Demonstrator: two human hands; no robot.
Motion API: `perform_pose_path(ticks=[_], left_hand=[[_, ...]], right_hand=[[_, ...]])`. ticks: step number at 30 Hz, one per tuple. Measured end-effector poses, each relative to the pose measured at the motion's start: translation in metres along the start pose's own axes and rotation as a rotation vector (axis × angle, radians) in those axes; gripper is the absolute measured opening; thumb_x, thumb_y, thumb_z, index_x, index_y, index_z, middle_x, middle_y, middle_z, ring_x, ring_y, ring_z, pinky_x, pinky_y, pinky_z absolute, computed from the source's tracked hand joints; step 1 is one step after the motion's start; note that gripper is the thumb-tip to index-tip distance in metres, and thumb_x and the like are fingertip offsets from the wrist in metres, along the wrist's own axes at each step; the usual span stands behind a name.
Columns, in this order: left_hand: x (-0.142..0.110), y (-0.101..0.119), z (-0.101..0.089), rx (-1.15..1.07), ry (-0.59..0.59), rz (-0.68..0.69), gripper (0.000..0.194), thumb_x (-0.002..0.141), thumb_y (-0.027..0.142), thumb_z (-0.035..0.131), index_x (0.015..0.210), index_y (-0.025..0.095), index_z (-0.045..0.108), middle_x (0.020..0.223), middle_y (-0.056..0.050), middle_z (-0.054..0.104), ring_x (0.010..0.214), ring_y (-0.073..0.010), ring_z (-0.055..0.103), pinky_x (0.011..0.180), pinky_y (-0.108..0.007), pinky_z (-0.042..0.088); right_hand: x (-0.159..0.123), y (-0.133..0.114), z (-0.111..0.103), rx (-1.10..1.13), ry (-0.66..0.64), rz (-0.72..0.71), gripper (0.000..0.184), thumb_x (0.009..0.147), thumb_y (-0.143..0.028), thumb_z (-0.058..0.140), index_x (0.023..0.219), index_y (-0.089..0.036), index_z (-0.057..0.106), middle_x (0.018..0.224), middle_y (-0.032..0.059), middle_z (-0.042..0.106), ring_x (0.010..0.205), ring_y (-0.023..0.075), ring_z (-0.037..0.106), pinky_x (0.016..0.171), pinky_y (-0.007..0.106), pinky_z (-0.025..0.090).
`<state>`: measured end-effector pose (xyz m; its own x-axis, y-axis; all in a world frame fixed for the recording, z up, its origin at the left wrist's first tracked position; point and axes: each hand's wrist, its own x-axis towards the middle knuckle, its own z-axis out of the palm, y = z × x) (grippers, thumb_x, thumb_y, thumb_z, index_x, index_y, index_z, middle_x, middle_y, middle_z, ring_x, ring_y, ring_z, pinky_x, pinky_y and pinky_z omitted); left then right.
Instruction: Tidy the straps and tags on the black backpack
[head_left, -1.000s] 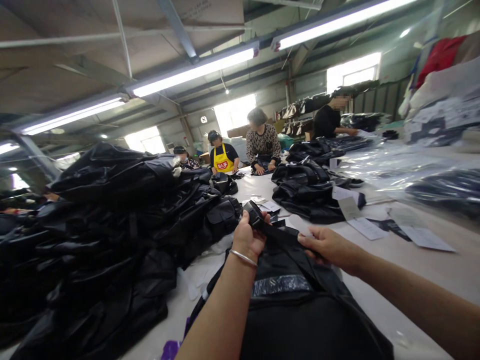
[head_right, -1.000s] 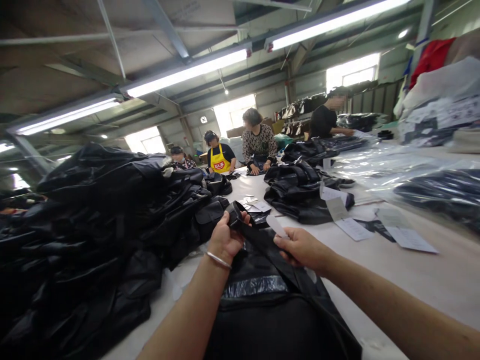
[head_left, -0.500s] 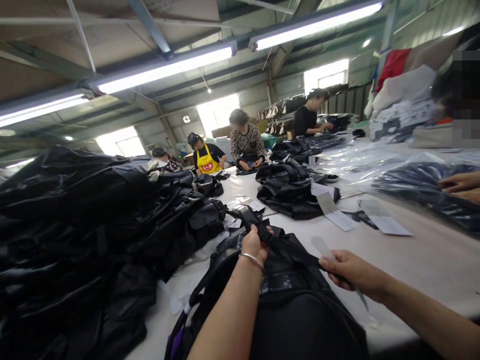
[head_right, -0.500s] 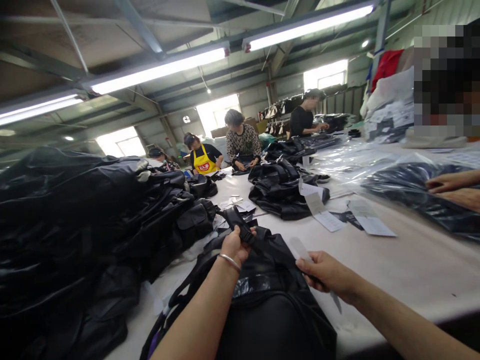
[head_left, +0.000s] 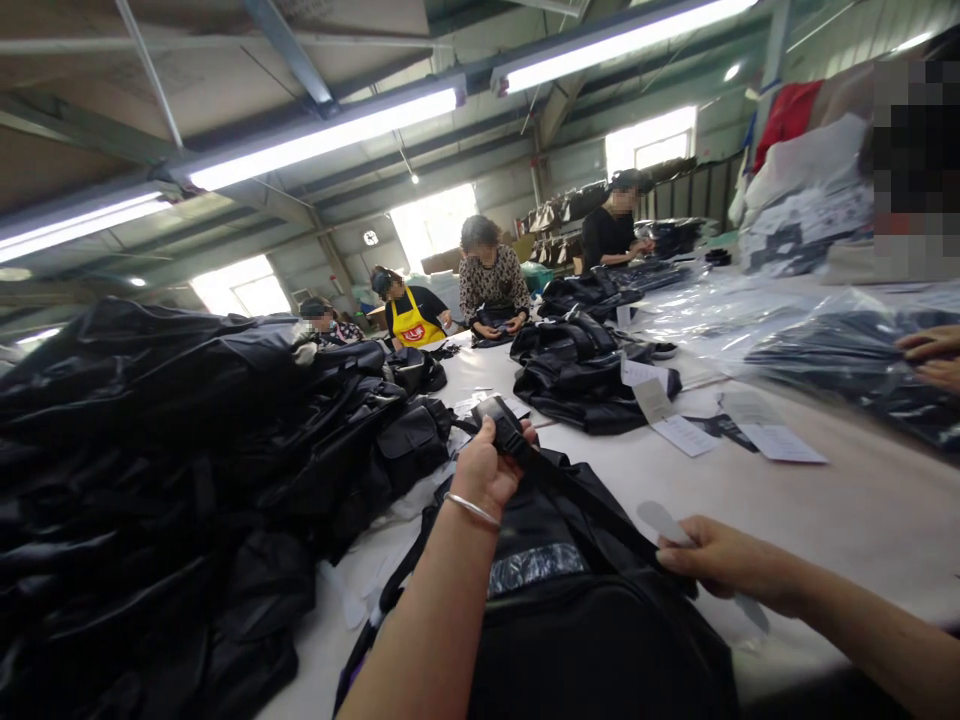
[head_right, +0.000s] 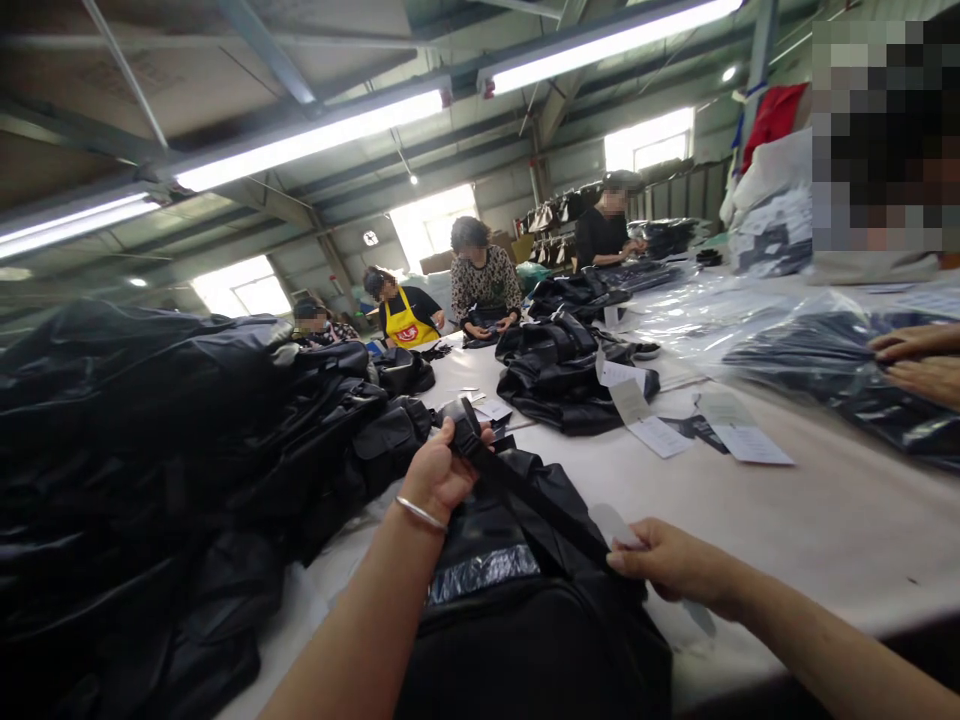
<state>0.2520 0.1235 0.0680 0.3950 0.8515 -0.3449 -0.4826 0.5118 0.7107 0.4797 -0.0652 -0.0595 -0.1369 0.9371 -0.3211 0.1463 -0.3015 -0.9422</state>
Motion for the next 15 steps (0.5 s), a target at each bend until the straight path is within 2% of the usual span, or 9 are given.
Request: perform_pose_path(ticks=[2,5,7,11,13,15], left_hand=[[-0.010,0.011,0.006,-0.002,-0.007,-0.003,0.036,0.099,0.041,0.048,0.116,0.011,0.059,0.089,-0.013,0.072,0.068,-0.0190,0.071,0.066,-0.032,0.059],[-0.023,0.020,0.012,-0.019,-0.029,0.004,0.036,0.100,0.039,0.045,0.114,0.010,0.060,0.088,-0.013,0.072,0.065,-0.0174,0.070,0.064,-0.030,0.058],[-0.031,0.022,0.016,-0.033,-0.045,0.009,0.036,0.101,0.038,0.044,0.113,0.009,0.061,0.088,-0.013,0.071,0.063,-0.0166,0.069,0.062,-0.029,0.057],[-0.046,0.026,0.025,-0.024,-0.068,0.028,0.035,0.102,0.036,0.041,0.109,0.007,0.060,0.087,-0.014,0.071,0.062,-0.0167,0.068,0.060,-0.029,0.057],[-0.053,0.028,0.028,-0.009,-0.072,0.039,0.034,0.101,0.034,0.042,0.109,0.006,0.060,0.087,-0.014,0.071,0.064,-0.0176,0.069,0.059,-0.029,0.058],[-0.059,0.030,0.029,0.007,-0.065,0.048,0.033,0.101,0.034,0.042,0.111,0.007,0.059,0.089,-0.015,0.071,0.065,-0.0185,0.070,0.060,-0.030,0.058]], right_hand=[[0.007,-0.011,-0.001,-0.018,-0.071,-0.016,0.058,0.072,-0.065,0.074,0.064,-0.020,0.038,0.053,-0.0095,0.030,0.045,0.0055,0.021,0.042,0.023,0.012],[0.016,-0.035,-0.001,-0.058,-0.159,-0.079,0.052,0.075,-0.064,0.071,0.068,-0.017,0.052,0.056,-0.0056,0.044,0.046,0.0059,0.026,0.043,0.023,0.014],[0.022,-0.054,0.004,-0.067,-0.195,-0.137,0.049,0.077,-0.062,0.072,0.078,-0.013,0.064,0.060,-0.0022,0.052,0.048,0.0073,0.034,0.045,0.022,0.020],[0.038,-0.090,0.020,0.010,-0.149,-0.261,0.054,0.071,-0.056,0.078,0.102,-0.014,0.070,0.073,0.0002,0.061,0.061,0.0124,0.050,0.055,0.023,0.035],[0.047,-0.105,0.028,0.030,-0.112,-0.325,0.051,0.069,-0.052,0.082,0.102,-0.015,0.070,0.082,0.0011,0.065,0.069,0.0151,0.055,0.060,0.024,0.040],[0.052,-0.115,0.032,0.023,-0.098,-0.362,0.041,0.070,-0.047,0.082,0.094,-0.015,0.071,0.080,0.0003,0.066,0.070,0.0154,0.056,0.062,0.025,0.042]])
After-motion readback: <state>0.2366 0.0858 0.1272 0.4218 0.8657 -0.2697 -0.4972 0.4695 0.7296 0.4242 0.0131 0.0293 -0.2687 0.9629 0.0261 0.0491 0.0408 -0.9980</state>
